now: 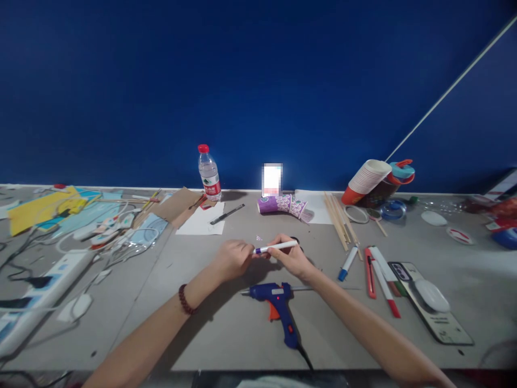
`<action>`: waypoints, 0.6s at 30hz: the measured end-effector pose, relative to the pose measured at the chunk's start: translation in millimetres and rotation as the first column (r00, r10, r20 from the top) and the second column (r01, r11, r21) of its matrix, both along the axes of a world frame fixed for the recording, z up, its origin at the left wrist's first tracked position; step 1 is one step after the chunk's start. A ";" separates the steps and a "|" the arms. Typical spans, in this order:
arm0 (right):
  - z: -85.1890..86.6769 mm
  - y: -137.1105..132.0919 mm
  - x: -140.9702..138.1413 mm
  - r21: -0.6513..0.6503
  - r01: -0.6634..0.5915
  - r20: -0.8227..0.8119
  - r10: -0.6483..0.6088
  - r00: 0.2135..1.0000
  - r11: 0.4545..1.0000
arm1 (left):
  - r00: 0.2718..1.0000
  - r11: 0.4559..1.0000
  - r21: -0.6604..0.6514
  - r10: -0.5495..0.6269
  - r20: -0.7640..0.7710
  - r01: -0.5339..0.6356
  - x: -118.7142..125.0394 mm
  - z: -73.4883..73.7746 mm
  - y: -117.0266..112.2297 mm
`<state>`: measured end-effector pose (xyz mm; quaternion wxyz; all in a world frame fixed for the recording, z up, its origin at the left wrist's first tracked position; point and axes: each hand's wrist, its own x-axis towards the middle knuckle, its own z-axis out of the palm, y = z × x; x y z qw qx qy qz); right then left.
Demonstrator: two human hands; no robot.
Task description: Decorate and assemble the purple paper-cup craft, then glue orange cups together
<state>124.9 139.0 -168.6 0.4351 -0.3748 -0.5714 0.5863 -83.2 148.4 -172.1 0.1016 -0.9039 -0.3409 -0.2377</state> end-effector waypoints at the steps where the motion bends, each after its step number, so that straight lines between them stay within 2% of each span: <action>1: 1.0 -0.8 0.4 0.001 -0.005 0.004 0.005 1.000 1.000 | 1.000 1.000 0.008 0.004 0.002 -0.004 0.2 0.3 -1.0; 10: -0.9 -2.9 3.7 -0.006 -0.055 0.041 0.056 0.998 0.998 | 0.999 0.997 0.061 -0.036 -0.020 0.037 2.3 5.0 -4.6; 18: 1.1 -3.3 0.1 0.066 -0.016 0.104 0.009 0.995 0.998 | 0.995 0.998 0.003 -0.060 0.074 0.060 1.8 -3.3 2.4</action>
